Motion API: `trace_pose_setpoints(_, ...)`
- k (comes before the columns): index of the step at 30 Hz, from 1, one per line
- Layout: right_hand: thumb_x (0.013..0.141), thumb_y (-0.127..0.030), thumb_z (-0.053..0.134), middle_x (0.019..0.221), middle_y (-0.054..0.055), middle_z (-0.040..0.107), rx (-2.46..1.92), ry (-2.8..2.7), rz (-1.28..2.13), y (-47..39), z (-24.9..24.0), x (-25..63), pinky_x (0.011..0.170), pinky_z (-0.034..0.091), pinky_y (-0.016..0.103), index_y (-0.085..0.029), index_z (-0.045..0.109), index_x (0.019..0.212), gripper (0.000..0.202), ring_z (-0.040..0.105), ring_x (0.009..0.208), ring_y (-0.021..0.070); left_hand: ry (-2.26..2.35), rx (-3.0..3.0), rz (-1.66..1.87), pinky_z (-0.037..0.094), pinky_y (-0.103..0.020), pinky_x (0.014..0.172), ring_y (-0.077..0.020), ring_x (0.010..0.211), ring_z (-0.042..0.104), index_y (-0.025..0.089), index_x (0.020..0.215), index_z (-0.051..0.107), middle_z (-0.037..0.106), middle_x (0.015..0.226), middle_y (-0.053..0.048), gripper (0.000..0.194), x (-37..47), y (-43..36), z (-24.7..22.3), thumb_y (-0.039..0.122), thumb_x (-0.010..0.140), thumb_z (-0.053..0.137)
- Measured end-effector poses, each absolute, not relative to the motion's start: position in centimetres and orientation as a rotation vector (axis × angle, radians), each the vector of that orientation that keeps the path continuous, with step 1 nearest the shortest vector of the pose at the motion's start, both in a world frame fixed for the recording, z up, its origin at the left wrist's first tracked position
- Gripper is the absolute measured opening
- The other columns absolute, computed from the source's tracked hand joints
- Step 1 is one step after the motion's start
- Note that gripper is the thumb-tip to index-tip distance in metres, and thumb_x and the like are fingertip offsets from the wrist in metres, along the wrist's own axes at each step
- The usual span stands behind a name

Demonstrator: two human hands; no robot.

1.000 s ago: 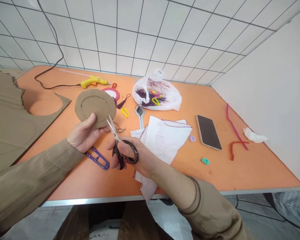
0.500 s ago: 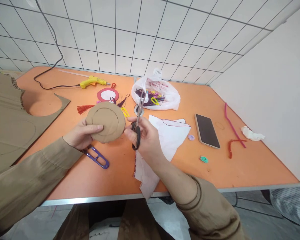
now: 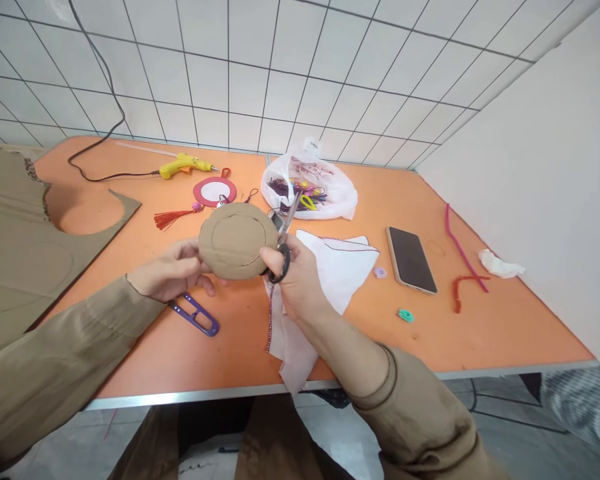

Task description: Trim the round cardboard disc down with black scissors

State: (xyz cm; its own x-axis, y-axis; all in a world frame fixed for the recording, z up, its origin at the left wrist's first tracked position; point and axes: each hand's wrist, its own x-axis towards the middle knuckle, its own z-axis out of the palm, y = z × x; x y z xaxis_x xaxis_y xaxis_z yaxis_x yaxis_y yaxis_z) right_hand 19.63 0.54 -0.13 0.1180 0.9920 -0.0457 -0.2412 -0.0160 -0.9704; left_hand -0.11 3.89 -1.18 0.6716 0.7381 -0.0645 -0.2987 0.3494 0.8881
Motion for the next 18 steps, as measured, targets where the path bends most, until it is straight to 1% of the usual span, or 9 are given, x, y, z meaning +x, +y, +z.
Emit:
trace_pose_setpoints(2, 0.067, -0.023, 0.069, 0.060, -0.005, 0.052, -1.101, -0.919, 1.206, 0.7, -0.2, 19.7, 0.045, 0.034, 0.022, -0.018, 0.057, 0.072, 0.014, 0.043, 0.052, 0.0094, 0.560, 1.047, 0.693, 0.056, -0.030, 0.061, -0.0241, 0.079, 0.070, 0.016, 0.097, 0.070, 0.074, 0.097, -0.014, 0.040, 0.2, 3.8, -1.3, 0.033, 0.063, 0.083)
trace_pose_setpoints(5, 0.067, -0.022, 0.068, 0.063, -0.005, 0.053, -1.123, -0.990, 1.212, 0.5, 0.1, 19.8, 0.047, 0.034, 0.022, -0.017, 0.060, 0.077, 0.014, 0.044, 0.054, 0.0093, 0.606, 1.033, 0.778, 0.057, -0.036, 0.067, -0.0310, 0.093, 0.068, 0.017, 0.103, 0.073, 0.072, 0.107, -0.016, 0.044, 0.2, 3.6, -0.8, 0.044, 0.069, 0.077)
trace_pose_setpoints(7, 0.066, -0.021, 0.068, 0.063, -0.004, 0.053, -1.151, -1.072, 1.250, 0.2, 0.5, 19.8, 0.049, 0.034, 0.023, -0.017, 0.062, 0.079, 0.015, 0.044, 0.055, 0.0096, 0.633, 0.988, 0.864, 0.056, -0.038, 0.076, -0.0330, 0.101, 0.066, 0.017, 0.107, 0.073, 0.072, 0.109, -0.015, 0.048, 0.0, 3.8, -0.3, 0.048, 0.071, 0.073)
trace_pose_setpoints(8, 0.065, -0.021, 0.068, 0.063, -0.004, 0.054, -1.160, -1.113, 1.284, 0.1, 0.6, 19.8, 0.049, 0.035, 0.023, -0.017, 0.062, 0.079, 0.015, 0.045, 0.055, 0.0100, 0.655, 0.972, 0.882, 0.055, -0.038, 0.077, -0.0335, 0.102, 0.066, 0.016, 0.105, 0.074, 0.072, 0.108, -0.014, 0.049, -0.2, 3.9, -0.1, 0.050, 0.070, 0.073)
trace_pose_setpoints(9, 0.064, -0.021, 0.068, 0.063, -0.004, 0.054, -1.166, -1.151, 1.323, 0.0, 0.8, 19.9, 0.050, 0.035, 0.023, -0.017, 0.062, 0.077, 0.015, 0.045, 0.056, 0.0103, 0.672, 0.957, 0.881, 0.054, -0.037, 0.076, -0.0336, 0.099, 0.067, 0.014, 0.101, 0.075, 0.074, 0.103, -0.014, 0.050, -0.3, 4.0, 0.1, 0.053, 0.070, 0.072)
trace_pose_setpoints(11, 0.063, -0.022, 0.069, 0.061, -0.004, 0.052, -1.169, -1.215, 1.389, -0.2, 1.0, 19.9, 0.051, 0.034, 0.023, -0.018, 0.061, 0.073, 0.014, 0.045, 0.056, 0.0106, 0.692, 0.930, 0.851, 0.054, -0.036, 0.069, -0.0326, 0.088, 0.069, 0.013, 0.088, 0.077, 0.075, 0.091, -0.015, 0.052, -0.5, 4.2, 0.3, 0.060, 0.068, 0.069)
trace_pose_setpoints(13, 0.063, -0.023, 0.069, 0.058, -0.005, 0.048, -1.179, -1.280, 1.415, -0.3, 1.1, 19.8, 0.050, 0.032, 0.023, -0.017, 0.060, 0.072, 0.013, 0.042, 0.055, 0.0100, 0.700, 0.932, 0.823, 0.053, -0.034, 0.061, -0.0291, 0.075, 0.069, 0.013, 0.079, 0.077, 0.075, 0.082, -0.014, 0.055, -0.6, 4.1, 0.3, 0.065, 0.067, 0.067)
trace_pose_setpoints(15, 0.064, -0.023, 0.069, 0.057, -0.005, 0.045, -1.189, -1.373, 1.414, -0.4, 1.0, 19.8, 0.050, 0.031, 0.024, -0.017, 0.061, 0.072, 0.013, 0.039, 0.054, 0.0096, 0.729, 1.005, 0.763, 0.050, -0.030, 0.053, -0.0226, 0.061, 0.066, 0.014, 0.075, 0.077, 0.073, 0.073, -0.011, 0.048, -0.6, 3.9, 0.2, 0.061, 0.067, 0.070)
trace_pose_setpoints(18, 0.064, -0.021, 0.070, 0.060, -0.004, 0.049, -1.186, -1.499, 1.398, -0.5, 0.8, 19.7, 0.053, 0.035, 0.025, -0.017, 0.064, 0.081, 0.019, 0.042, 0.056, 0.0111, 0.798, 1.137, 0.585, 0.042, -0.025, 0.042, -0.0133, 0.043, 0.055, 0.015, 0.069, 0.074, 0.065, 0.056, -0.005, 0.030, -0.6, 3.6, 0.1, 0.046, 0.067, 0.077)
